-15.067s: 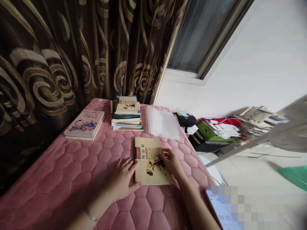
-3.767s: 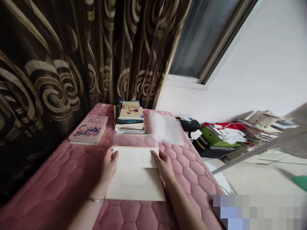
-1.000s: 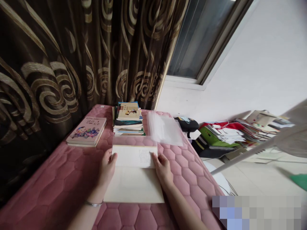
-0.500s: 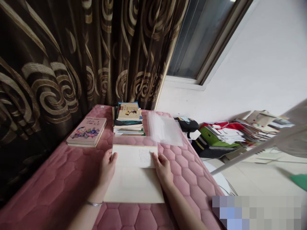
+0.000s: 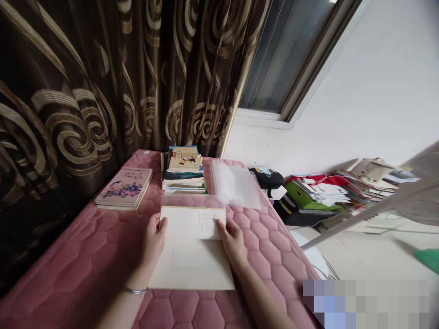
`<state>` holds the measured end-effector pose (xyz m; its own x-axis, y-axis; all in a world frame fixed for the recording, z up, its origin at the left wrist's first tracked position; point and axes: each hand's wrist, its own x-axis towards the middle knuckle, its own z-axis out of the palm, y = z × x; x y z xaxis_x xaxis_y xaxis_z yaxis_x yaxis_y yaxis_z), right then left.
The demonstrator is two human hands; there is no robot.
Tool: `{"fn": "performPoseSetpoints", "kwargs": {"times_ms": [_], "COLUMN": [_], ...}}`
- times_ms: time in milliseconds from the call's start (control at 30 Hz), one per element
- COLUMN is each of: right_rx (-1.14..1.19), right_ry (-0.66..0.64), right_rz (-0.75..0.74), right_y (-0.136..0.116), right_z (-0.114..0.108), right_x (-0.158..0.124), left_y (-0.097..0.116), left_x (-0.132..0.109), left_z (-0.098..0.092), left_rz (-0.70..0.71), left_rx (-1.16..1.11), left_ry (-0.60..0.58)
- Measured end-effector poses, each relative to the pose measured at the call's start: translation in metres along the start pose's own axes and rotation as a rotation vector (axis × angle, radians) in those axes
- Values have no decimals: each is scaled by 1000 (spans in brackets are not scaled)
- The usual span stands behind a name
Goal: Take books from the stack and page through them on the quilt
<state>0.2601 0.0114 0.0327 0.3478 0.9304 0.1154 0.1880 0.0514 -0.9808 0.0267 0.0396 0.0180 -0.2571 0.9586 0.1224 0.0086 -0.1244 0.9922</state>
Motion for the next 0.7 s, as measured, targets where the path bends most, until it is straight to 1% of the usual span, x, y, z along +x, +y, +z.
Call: {"fn": "performPoseSetpoints", "kwargs": {"times_ms": [233, 367, 500, 700], "right_rx": [10, 66, 102, 40], "right_ry": [12, -28, -49, -6], "right_rz": [3, 37, 22, 6], "right_y": [-3, -4, 1, 4], "right_z": [0, -1, -1, 0], "right_x": [-1, -2, -1, 1], "left_y": [1, -2, -2, 2], "left_x": [0, 1, 1, 0], "left_z": [-2, -1, 0, 0], "left_rz": [-4, -7, -3, -4], "left_rx": [-41, -41, -41, -23], "left_ry": [-54, -39, -36, -16]}}
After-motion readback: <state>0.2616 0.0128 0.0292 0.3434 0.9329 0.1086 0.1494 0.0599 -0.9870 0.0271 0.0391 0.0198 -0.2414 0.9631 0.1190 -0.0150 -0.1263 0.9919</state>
